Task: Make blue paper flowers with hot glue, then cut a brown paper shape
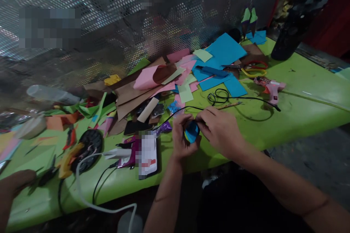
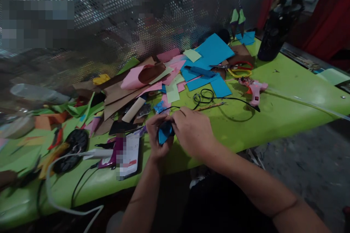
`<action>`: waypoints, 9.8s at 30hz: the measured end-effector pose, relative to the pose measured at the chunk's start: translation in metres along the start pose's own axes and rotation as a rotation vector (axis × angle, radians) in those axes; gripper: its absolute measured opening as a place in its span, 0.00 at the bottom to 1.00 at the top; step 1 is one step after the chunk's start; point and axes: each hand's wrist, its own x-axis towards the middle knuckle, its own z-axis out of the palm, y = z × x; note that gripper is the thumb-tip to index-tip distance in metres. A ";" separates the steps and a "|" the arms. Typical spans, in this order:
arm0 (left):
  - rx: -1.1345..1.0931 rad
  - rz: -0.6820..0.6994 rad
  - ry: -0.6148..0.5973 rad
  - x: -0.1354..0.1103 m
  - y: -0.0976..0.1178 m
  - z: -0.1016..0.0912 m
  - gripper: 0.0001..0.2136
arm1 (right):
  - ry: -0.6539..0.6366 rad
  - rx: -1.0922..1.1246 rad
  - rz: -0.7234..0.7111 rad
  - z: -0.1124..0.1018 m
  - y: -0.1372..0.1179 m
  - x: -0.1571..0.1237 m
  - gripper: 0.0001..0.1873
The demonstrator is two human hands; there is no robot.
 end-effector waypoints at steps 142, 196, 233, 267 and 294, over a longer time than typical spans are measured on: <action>-0.549 -0.848 0.025 -0.001 -0.009 0.008 0.21 | 0.115 0.140 -0.329 0.025 0.031 -0.005 0.07; -0.653 -0.896 0.015 -0.002 -0.015 0.010 0.20 | 0.227 0.493 -0.081 0.030 0.041 -0.008 0.04; -0.746 -0.892 0.077 -0.002 -0.015 0.009 0.26 | 0.200 0.538 -0.077 0.036 0.039 -0.008 0.12; -0.766 -0.966 0.064 0.003 -0.008 0.007 0.24 | 0.123 0.243 -0.259 0.029 0.035 0.011 0.08; -0.466 -0.865 -0.126 0.010 -0.007 0.005 0.03 | 0.105 0.404 -0.219 0.021 0.049 0.026 0.05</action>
